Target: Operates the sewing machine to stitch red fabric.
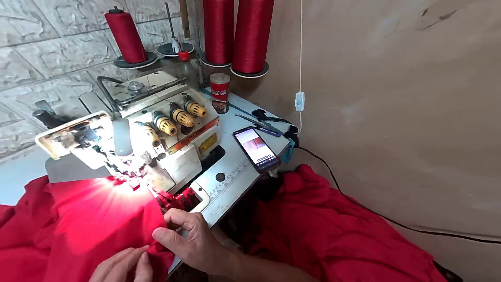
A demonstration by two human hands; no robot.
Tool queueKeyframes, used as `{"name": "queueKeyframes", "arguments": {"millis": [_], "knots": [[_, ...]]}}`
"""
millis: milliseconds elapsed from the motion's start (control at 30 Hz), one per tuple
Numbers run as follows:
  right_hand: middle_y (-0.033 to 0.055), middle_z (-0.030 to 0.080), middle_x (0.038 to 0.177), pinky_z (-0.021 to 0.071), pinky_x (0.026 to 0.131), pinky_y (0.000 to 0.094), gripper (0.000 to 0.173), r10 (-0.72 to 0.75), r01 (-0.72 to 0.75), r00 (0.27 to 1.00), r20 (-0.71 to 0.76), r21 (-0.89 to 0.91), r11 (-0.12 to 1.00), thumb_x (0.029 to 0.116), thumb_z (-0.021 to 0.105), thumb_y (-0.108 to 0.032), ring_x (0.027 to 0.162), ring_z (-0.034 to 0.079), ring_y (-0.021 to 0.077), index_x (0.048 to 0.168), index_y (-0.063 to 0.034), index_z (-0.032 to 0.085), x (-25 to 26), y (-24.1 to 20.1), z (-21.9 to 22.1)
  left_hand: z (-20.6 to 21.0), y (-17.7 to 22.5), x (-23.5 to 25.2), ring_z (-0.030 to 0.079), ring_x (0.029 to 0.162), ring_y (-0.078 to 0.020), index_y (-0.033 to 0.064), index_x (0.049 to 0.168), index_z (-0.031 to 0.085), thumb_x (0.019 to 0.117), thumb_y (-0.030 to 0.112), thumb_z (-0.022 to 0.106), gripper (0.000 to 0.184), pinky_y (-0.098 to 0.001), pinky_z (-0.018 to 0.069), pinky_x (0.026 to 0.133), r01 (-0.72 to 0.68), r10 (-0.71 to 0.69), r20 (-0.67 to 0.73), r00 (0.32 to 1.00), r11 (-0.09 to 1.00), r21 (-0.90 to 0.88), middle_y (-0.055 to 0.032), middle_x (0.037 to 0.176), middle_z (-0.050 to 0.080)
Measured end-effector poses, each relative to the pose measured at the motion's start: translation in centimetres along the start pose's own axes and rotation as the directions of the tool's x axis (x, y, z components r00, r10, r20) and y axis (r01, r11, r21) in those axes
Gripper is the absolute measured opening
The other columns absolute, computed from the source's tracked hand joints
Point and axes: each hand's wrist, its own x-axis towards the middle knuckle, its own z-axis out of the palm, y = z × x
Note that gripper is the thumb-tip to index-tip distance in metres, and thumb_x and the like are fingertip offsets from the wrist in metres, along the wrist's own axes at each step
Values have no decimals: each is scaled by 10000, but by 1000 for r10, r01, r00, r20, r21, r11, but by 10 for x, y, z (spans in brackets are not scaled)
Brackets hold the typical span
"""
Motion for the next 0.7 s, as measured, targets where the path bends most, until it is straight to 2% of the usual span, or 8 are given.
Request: {"name": "queueKeyframes", "arguments": {"millis": [67,133,200,267,367,467,567,700], "knots": [[99,636,817,522,721,221,203,-1,1,1000,14,-17,1000,1012,564,-75,766,616,67,919,88,641,-4,-2,-1,0,2,0,589,735,-31,-119,929,677,1011,85,560,248,-142,479,675,79,-80,-12,997,994,-71,-183,849,677],[73,595,766,486,669,209,231,15,-14,1000,18,-40,999,1024,579,-103,712,572,56,874,67,624,-6,-2,-2,1,4,-1,582,668,44,-119,969,655,1038,87,531,250,-126,503,624,154,-160,-35,986,978,-144,-93,811,668],[49,554,725,443,618,207,265,21,-20,1000,23,-55,998,1030,588,-136,666,528,50,838,46,607,-5,-2,-3,3,5,-1,576,618,63,-114,1000,635,1059,99,507,255,-130,516,582,170,-182,-45,982,966,-192,-34,781,653],[29,529,708,422,599,199,271,20,-19,1000,23,-56,998,1032,584,-146,646,504,41,828,31,597,-5,-2,-3,3,4,-1,601,641,57,-117,1007,626,1068,100,491,263,-131,532,602,154,-167,-60,984,971,-180,-41,798,663],[21,517,714,413,601,196,271,32,-31,999,21,-58,998,1039,566,-150,650,492,33,827,18,585,-5,-3,-1,3,3,0,600,696,42,-131,993,619,1072,104,480,285,-123,518,659,111,-121,-93,988,988,-110,-106,816,650],[26,523,732,418,609,196,272,46,-44,999,25,-64,997,1043,562,-156,659,498,38,836,17,587,-7,-2,-1,3,3,1,600,703,32,-137,992,622,1075,106,482,293,-115,507,671,87,-94,-112,989,994,-61,-137,818,652],[16,521,729,417,602,188,267,56,-55,998,23,-52,997,1041,569,-159,652,497,30,835,11,583,-8,-2,-1,4,5,0,593,686,41,-138,998,624,1076,105,482,292,-109,502,650,89,-96,-133,986,994,-58,-131,822,654],[-3,516,708,405,584,177,271,70,-69,998,7,-32,997,1038,583,-181,632,487,14,837,1,586,-9,-2,-3,4,7,1,572,636,68,-138,1009,597,1083,107,458,291,-107,501,599,105,-119,-179,977,991,-88,-79,800,632]]}}
